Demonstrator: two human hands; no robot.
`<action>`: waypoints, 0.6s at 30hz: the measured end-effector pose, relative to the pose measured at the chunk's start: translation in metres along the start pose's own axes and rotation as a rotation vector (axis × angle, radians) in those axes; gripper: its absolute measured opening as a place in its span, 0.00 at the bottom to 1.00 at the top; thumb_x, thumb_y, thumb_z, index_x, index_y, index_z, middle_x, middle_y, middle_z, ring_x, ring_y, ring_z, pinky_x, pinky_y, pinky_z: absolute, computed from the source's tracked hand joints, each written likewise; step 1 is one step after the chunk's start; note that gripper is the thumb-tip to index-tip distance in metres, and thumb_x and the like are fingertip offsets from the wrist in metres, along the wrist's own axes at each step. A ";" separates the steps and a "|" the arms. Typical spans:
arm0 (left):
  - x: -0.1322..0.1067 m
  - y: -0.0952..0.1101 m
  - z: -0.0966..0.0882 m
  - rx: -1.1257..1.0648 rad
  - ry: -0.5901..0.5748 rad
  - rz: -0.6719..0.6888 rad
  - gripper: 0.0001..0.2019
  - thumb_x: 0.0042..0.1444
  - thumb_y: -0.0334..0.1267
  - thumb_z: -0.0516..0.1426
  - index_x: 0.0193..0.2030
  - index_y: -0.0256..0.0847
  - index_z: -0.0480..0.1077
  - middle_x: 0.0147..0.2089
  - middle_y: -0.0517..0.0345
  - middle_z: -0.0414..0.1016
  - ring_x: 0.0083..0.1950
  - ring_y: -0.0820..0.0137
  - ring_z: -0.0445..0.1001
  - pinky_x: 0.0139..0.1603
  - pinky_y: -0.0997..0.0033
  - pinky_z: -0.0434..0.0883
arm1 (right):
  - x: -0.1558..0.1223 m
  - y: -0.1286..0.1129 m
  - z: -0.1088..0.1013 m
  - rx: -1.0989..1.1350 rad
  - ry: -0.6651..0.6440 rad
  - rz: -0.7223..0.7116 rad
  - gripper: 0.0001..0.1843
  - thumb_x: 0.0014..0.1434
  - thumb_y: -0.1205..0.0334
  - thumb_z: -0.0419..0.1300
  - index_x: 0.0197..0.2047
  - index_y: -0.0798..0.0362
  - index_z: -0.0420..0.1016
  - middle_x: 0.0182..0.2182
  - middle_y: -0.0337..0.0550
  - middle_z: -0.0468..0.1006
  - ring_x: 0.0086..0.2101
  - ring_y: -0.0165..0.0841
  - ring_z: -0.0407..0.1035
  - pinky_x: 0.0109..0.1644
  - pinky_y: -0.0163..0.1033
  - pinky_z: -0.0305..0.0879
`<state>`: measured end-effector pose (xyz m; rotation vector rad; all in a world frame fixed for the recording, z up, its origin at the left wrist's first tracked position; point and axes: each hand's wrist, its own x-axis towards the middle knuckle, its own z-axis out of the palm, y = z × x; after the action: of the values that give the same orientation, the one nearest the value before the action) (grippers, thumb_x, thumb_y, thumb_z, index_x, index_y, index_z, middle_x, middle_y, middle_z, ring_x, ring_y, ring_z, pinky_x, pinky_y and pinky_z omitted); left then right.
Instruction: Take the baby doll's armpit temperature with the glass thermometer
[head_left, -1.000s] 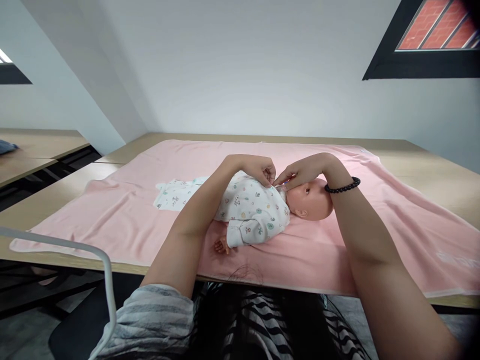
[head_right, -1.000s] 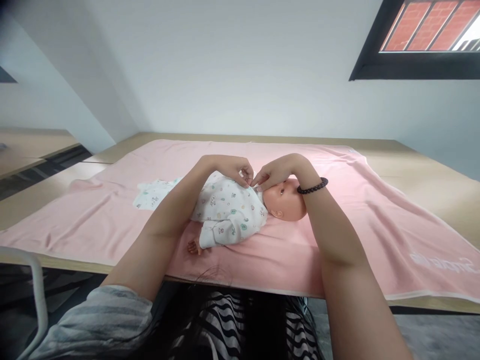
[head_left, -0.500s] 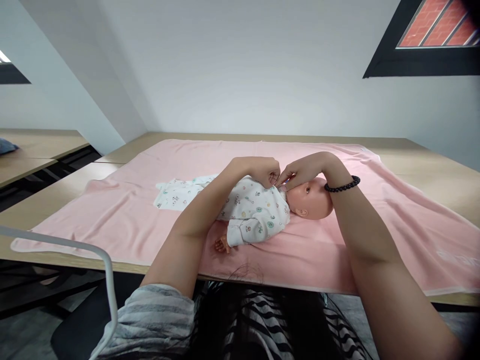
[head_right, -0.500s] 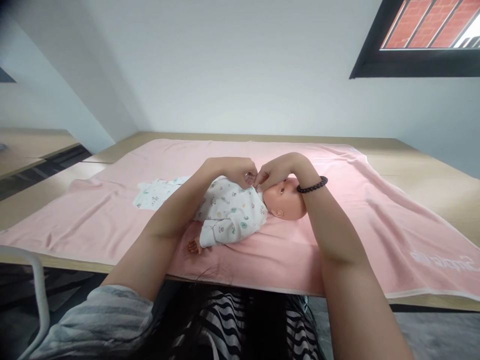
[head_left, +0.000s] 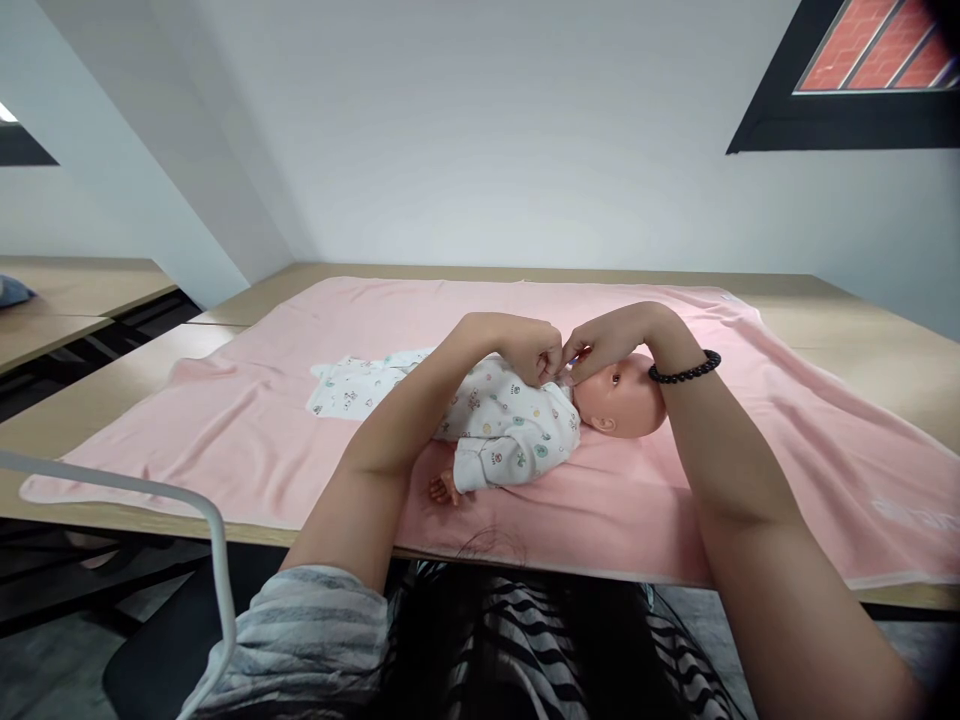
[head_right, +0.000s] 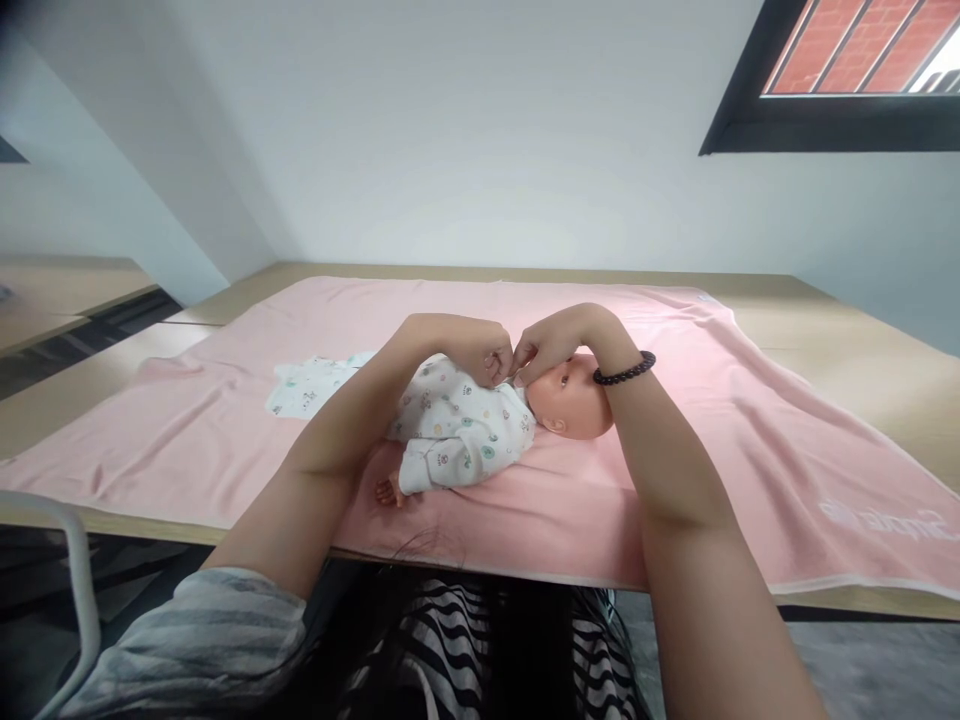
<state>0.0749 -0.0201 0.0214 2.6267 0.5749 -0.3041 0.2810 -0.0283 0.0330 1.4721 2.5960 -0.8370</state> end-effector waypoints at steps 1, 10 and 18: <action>-0.004 0.001 -0.003 -0.003 -0.001 -0.016 0.09 0.46 0.32 0.61 0.34 0.43 0.81 0.35 0.56 0.81 0.34 0.66 0.71 0.35 0.66 0.61 | -0.001 -0.002 -0.001 0.017 -0.043 0.010 0.17 0.40 0.42 0.74 0.36 0.34 0.85 0.33 0.36 0.87 0.48 0.59 0.79 0.47 0.52 0.79; -0.035 -0.035 -0.026 -0.067 -0.045 -0.257 0.18 0.56 0.46 0.64 0.51 0.44 0.81 0.57 0.54 0.83 0.53 0.64 0.77 0.50 0.71 0.69 | -0.020 -0.030 0.012 -0.271 0.069 0.120 0.29 0.58 0.38 0.67 0.59 0.41 0.82 0.59 0.48 0.82 0.57 0.62 0.74 0.65 0.66 0.64; -0.032 -0.033 -0.023 -0.146 -0.160 -0.325 0.20 0.50 0.48 0.65 0.49 0.41 0.78 0.49 0.52 0.84 0.47 0.62 0.77 0.50 0.65 0.70 | -0.012 -0.068 0.039 -0.458 -0.018 -0.026 0.17 0.72 0.53 0.53 0.57 0.45 0.78 0.45 0.45 0.83 0.45 0.45 0.76 0.63 0.58 0.60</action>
<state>0.0351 0.0066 0.0395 2.3383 0.9311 -0.5437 0.2237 -0.0836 0.0323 1.2898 2.5612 -0.2241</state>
